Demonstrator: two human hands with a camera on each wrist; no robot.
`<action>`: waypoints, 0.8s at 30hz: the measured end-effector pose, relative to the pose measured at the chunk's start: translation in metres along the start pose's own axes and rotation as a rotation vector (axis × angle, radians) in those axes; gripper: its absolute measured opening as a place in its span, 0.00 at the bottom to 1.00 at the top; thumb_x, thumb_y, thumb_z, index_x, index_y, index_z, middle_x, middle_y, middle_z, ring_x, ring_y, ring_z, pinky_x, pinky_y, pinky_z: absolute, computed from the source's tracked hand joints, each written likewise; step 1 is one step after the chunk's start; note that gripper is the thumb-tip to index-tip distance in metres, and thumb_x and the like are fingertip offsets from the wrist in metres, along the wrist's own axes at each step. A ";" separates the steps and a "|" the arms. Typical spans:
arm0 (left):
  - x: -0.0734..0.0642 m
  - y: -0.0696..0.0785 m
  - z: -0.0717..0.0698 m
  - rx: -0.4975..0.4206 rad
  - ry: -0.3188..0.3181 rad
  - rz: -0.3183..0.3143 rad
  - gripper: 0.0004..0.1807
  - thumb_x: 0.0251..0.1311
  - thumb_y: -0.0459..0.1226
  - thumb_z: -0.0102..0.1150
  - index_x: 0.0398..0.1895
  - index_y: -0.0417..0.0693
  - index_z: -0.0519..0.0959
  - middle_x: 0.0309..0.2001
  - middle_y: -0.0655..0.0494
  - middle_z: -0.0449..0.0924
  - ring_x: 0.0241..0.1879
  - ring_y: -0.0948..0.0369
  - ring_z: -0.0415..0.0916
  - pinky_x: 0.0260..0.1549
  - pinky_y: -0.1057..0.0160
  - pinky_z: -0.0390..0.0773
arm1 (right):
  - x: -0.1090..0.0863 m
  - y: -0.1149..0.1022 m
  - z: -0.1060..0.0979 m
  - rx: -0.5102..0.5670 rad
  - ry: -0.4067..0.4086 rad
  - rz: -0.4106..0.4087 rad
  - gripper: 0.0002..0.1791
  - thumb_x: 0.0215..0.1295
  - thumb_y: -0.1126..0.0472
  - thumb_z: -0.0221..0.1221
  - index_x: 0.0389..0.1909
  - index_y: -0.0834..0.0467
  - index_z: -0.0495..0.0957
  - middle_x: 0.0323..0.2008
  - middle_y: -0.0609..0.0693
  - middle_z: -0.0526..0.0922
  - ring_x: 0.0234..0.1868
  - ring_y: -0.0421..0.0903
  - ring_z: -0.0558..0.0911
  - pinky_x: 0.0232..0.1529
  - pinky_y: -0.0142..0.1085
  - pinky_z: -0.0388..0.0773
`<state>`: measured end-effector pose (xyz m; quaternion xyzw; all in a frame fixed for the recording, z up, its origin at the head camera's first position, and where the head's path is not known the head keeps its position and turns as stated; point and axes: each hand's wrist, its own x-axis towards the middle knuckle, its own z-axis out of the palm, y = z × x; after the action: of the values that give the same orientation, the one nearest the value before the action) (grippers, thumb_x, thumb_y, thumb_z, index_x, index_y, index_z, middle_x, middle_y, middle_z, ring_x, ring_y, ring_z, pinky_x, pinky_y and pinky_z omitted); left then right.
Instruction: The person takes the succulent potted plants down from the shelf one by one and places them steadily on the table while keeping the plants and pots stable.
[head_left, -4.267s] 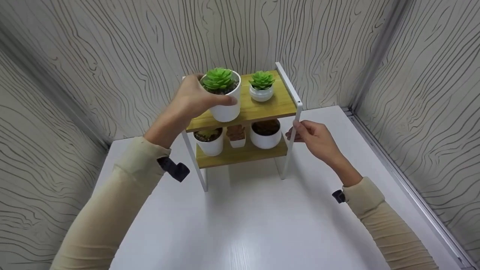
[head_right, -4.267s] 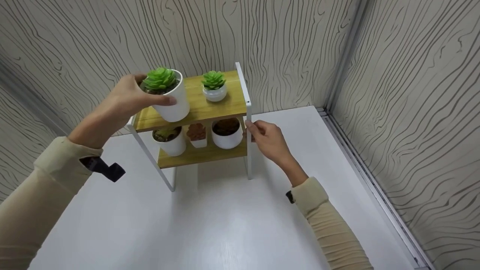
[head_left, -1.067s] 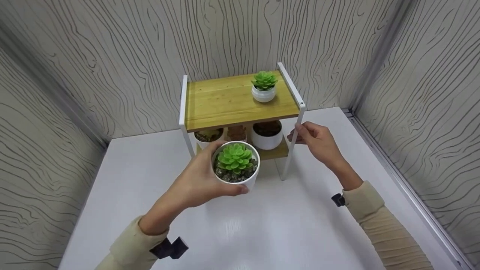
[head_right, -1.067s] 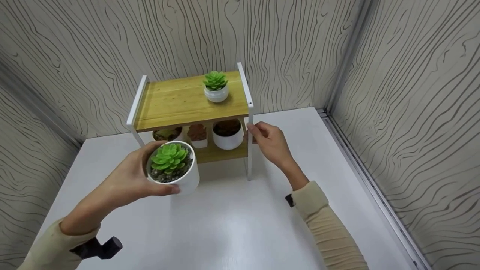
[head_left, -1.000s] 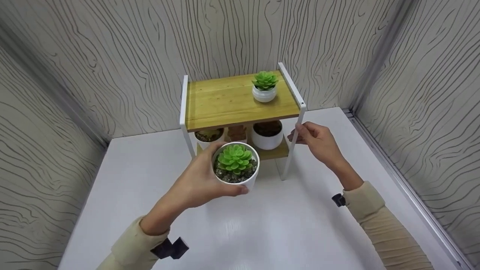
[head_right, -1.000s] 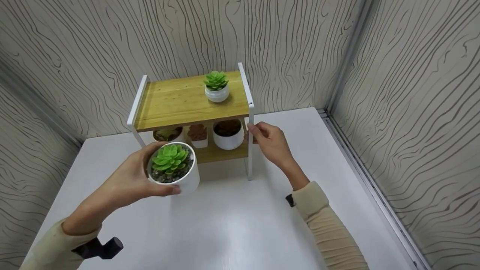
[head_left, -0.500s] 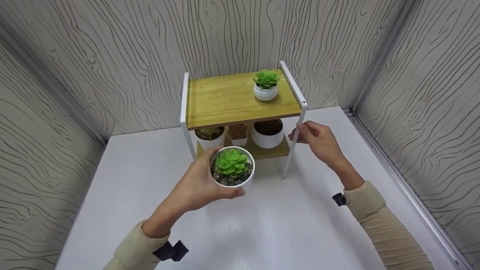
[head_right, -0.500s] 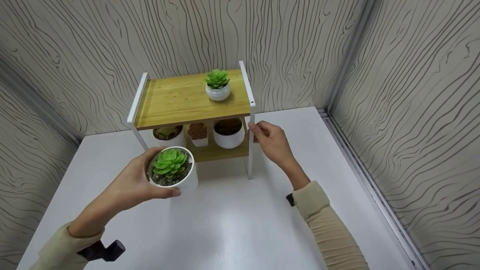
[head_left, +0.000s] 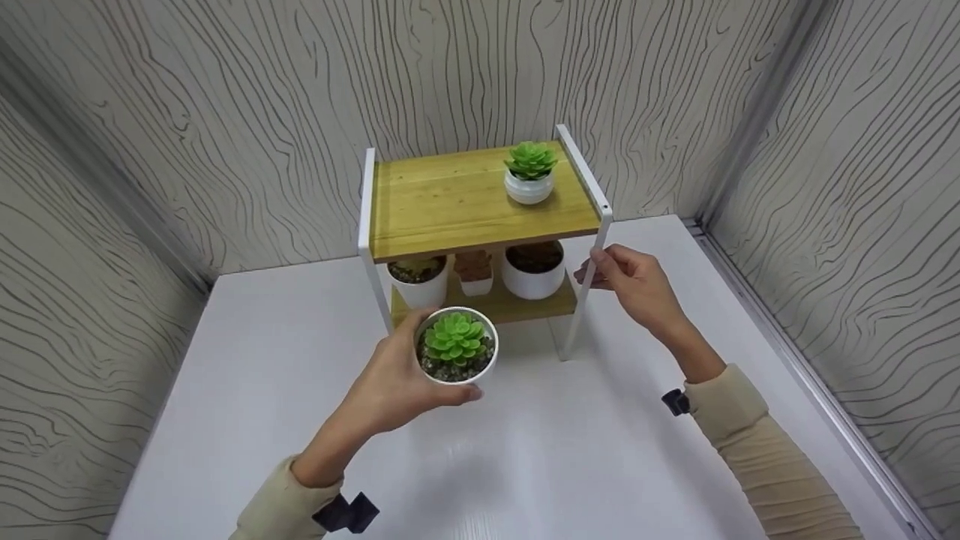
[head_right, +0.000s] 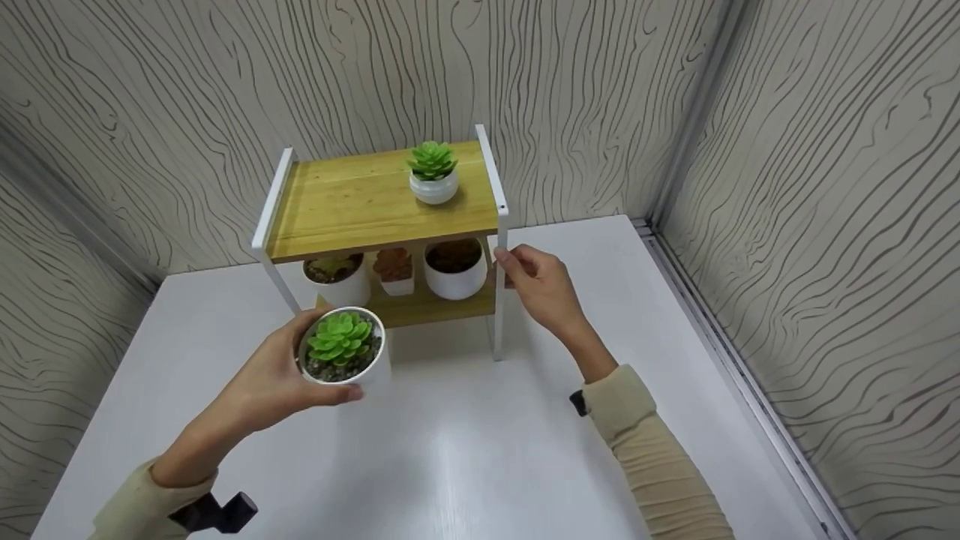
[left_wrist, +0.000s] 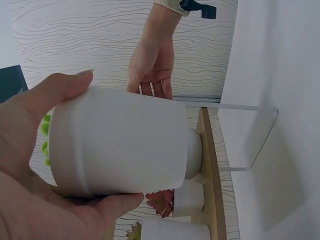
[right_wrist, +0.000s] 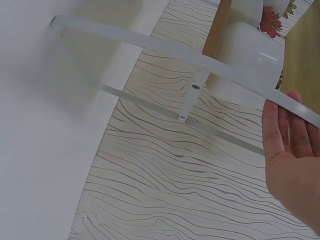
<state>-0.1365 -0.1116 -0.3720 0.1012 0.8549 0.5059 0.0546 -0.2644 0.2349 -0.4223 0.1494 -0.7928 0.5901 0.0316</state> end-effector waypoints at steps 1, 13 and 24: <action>0.000 -0.002 0.000 -0.002 0.006 -0.005 0.58 0.37 0.42 0.89 0.75 0.47 0.67 0.63 0.53 0.81 0.61 0.54 0.80 0.62 0.47 0.82 | 0.000 0.000 0.000 -0.002 -0.002 0.002 0.26 0.82 0.48 0.53 0.48 0.70 0.81 0.43 0.56 0.91 0.47 0.42 0.91 0.54 0.32 0.87; -0.002 -0.021 0.003 0.014 0.047 -0.052 0.58 0.37 0.42 0.89 0.75 0.44 0.66 0.64 0.51 0.80 0.64 0.52 0.79 0.65 0.45 0.80 | 0.000 0.001 0.002 -0.003 0.004 -0.007 0.24 0.82 0.48 0.53 0.47 0.68 0.82 0.46 0.65 0.89 0.50 0.53 0.91 0.55 0.32 0.87; -0.004 -0.036 -0.002 -0.049 0.089 -0.097 0.57 0.37 0.43 0.89 0.74 0.46 0.68 0.65 0.52 0.79 0.64 0.53 0.78 0.65 0.45 0.80 | -0.001 0.003 0.002 -0.011 0.008 -0.012 0.26 0.83 0.48 0.52 0.48 0.70 0.81 0.44 0.60 0.90 0.48 0.46 0.91 0.54 0.31 0.86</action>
<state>-0.1376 -0.1315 -0.4025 0.0357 0.8477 0.5274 0.0434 -0.2646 0.2344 -0.4260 0.1517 -0.7951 0.5859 0.0393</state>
